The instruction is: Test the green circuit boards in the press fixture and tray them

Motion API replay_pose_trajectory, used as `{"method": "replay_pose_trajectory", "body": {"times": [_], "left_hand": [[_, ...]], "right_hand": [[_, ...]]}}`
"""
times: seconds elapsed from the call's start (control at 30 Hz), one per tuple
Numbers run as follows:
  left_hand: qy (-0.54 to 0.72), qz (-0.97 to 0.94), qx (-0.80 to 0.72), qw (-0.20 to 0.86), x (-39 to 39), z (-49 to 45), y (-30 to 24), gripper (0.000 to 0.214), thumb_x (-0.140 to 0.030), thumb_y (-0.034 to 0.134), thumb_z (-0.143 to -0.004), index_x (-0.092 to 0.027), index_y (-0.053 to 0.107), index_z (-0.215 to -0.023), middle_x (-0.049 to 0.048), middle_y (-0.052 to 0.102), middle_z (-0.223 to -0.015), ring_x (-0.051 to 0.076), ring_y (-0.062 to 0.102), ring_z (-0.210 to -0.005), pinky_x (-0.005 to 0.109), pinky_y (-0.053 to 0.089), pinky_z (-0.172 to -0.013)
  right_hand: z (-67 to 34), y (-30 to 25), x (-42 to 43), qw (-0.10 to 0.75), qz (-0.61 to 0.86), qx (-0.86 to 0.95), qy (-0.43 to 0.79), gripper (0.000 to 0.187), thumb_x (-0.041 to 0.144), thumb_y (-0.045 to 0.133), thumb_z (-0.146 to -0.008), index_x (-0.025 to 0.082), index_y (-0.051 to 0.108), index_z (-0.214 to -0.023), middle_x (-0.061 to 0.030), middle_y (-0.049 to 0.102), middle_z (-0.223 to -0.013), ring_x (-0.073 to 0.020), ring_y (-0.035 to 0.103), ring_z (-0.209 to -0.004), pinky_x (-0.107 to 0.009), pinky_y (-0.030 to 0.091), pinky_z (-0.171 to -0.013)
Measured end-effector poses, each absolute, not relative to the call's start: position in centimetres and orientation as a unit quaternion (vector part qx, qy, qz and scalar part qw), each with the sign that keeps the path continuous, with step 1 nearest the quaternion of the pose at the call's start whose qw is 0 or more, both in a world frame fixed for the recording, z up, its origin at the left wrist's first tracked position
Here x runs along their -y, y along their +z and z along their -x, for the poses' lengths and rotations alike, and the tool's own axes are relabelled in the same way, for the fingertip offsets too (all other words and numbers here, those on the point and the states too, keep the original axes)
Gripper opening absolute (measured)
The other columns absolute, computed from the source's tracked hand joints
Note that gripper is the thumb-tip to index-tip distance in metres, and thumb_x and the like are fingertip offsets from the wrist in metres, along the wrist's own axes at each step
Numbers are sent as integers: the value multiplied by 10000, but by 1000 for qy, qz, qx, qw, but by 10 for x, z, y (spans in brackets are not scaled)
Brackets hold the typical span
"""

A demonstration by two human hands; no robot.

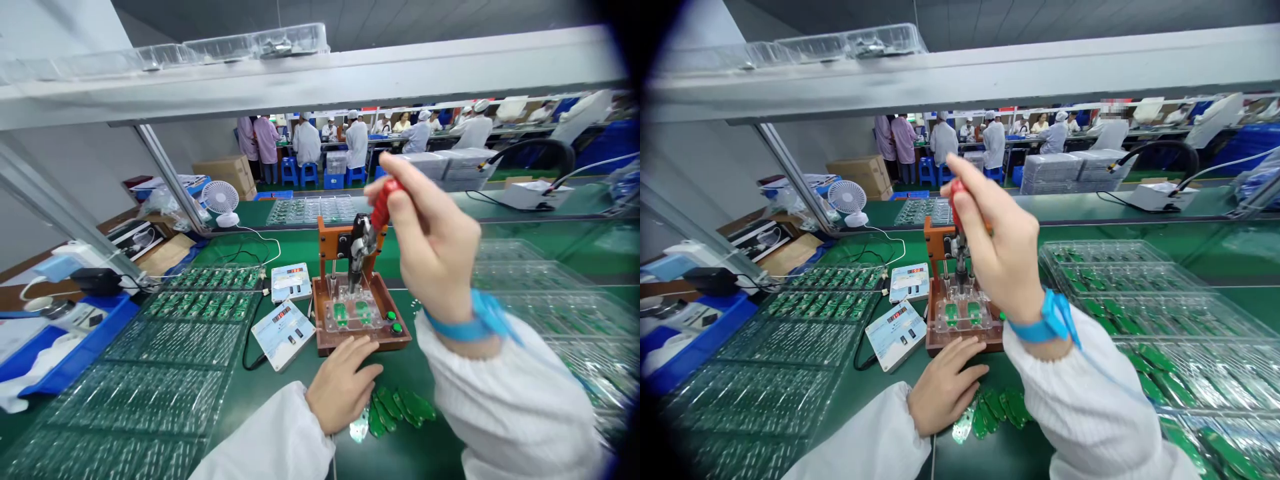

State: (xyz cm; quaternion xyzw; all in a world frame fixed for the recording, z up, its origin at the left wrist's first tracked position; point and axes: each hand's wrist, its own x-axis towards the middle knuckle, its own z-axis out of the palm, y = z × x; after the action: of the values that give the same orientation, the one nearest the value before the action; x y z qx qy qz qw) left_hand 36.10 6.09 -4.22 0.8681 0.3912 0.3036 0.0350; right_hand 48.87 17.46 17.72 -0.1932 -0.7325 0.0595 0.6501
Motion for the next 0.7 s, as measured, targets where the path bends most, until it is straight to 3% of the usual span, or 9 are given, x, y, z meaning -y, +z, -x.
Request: {"method": "replay_pose_trajectory", "body": {"times": [0.13, 0.3, 0.47, 0.7], "left_hand": [[299, -868, -393, 43, -60, -361, -42, 291, -148, 510, -982, -172, 635, -1244, 119, 546, -1508, 296, 478, -1443, 545, 452, -1187], [298, -866, -398, 50, -59, -362, -43, 297, -154, 536, -971, -183, 636, -1249, 112, 539, -1510, 295, 462, -1449, 545, 435, -1195], [301, -862, -404, 54, -59, -363, -44, 300, -158, 546, -966, -193, 638, -1249, 103, 536, -1511, 281, 456, -1451, 527, 416, -1211], [324, -853, -404, 74, -60, -365, -43, 286, -158, 566, -957, -199, 637, -1231, 99, 557, -1483, 263, 473, -1431, 489, 398, -1219]], "right_hand": [[-498, 144, -143, 630, 184, 754, -10, 433, 117, 548, -1031, 246, 602, -1441, -61, 753, -1227, -195, 724, -1110, -363, 599, -1012], [-502, 112, -144, 635, 154, 757, 21, 537, -21, 587, -958, 242, 620, -1426, -52, 722, -1321, -211, 666, -1275, -383, 554, -1130], [-506, 82, -153, 628, 117, 767, 56, 618, -64, 610, -915, 267, 606, -1438, -29, 674, -1411, -261, 617, -1351, -453, 573, -1130], [-500, 69, -153, 650, 98, 749, 88, 672, -110, 597, -876, 259, 604, -1437, 13, 646, -1448, -236, 592, -1377, -408, 533, -1176]]}}
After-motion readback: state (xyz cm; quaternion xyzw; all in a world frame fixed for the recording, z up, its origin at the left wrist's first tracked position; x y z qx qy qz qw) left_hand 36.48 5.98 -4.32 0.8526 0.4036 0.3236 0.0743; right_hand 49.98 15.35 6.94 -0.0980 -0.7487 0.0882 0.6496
